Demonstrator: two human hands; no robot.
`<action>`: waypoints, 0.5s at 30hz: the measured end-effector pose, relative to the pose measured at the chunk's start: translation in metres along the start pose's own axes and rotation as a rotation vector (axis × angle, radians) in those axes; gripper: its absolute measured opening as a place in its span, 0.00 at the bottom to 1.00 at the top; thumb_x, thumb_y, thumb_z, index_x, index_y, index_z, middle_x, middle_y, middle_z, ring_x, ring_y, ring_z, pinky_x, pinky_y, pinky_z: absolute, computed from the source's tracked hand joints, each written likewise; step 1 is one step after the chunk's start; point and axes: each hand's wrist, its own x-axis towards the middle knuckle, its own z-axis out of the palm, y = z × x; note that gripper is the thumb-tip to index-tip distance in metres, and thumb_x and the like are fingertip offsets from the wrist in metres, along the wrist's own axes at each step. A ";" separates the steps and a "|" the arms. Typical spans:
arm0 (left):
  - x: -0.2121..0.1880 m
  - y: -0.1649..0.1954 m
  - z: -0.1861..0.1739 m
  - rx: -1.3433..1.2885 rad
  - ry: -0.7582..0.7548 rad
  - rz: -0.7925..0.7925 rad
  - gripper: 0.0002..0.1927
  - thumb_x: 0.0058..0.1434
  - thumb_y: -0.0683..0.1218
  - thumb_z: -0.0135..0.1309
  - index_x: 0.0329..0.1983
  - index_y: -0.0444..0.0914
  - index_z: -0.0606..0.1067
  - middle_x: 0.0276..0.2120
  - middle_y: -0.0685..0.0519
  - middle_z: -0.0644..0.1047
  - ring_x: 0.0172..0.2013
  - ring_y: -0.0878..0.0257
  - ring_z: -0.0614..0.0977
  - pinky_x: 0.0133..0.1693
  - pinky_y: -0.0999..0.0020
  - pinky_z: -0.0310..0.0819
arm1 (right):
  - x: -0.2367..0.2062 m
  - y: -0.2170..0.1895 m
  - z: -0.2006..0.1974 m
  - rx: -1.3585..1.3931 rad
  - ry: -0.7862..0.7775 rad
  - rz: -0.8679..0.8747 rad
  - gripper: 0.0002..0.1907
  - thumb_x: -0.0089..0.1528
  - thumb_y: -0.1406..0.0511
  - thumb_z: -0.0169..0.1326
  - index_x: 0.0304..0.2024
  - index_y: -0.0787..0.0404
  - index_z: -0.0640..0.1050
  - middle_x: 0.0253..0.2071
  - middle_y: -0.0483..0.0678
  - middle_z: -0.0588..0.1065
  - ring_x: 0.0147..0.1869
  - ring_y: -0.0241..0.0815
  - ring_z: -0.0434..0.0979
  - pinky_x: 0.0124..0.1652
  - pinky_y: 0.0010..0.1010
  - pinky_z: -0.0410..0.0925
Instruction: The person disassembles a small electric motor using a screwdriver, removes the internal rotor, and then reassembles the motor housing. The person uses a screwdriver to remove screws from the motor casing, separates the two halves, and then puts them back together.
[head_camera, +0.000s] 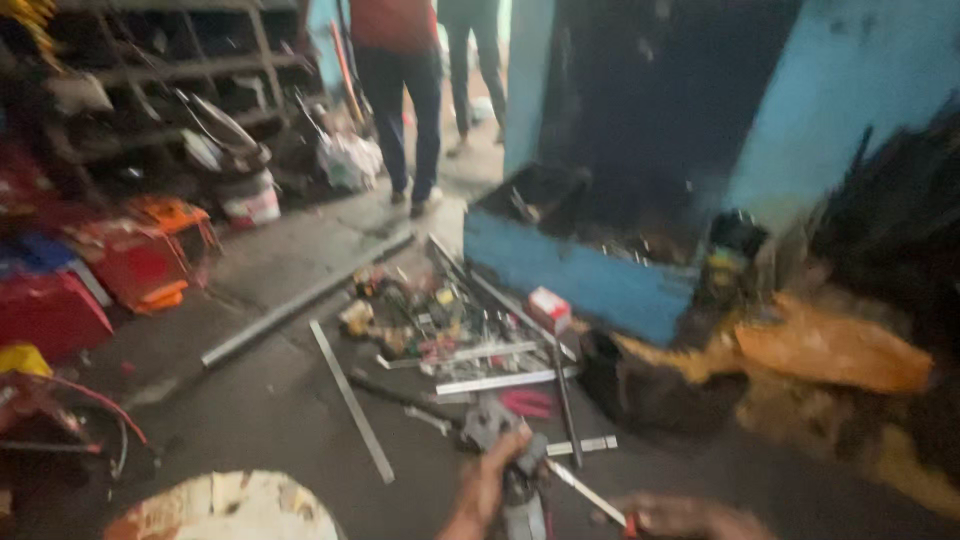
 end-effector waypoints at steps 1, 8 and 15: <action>-0.003 -0.001 -0.005 0.036 0.020 -0.041 0.22 0.54 0.58 0.62 0.39 0.36 0.84 0.30 0.50 0.84 0.31 0.61 0.83 0.38 0.66 0.77 | -0.005 0.002 0.002 0.030 -0.015 0.009 0.23 0.63 0.60 0.55 0.57 0.68 0.75 0.31 0.51 0.79 0.25 0.35 0.74 0.24 0.23 0.67; -0.013 -0.008 -0.007 -0.001 0.032 -0.113 0.20 0.54 0.58 0.62 0.38 0.39 0.80 0.27 0.51 0.82 0.27 0.61 0.81 0.33 0.64 0.76 | -0.028 -0.015 0.024 0.187 -0.225 0.070 0.24 0.65 0.60 0.48 0.60 0.65 0.74 0.29 0.55 0.77 0.16 0.36 0.72 0.15 0.24 0.65; -0.011 -0.014 -0.010 -0.096 -0.094 -0.040 0.14 0.57 0.55 0.61 0.38 0.42 0.76 0.28 0.53 0.78 0.26 0.64 0.80 0.30 0.65 0.77 | -0.030 -0.014 0.037 0.154 -0.159 0.075 0.23 0.68 0.60 0.41 0.62 0.65 0.70 0.29 0.58 0.77 0.21 0.40 0.79 0.17 0.27 0.71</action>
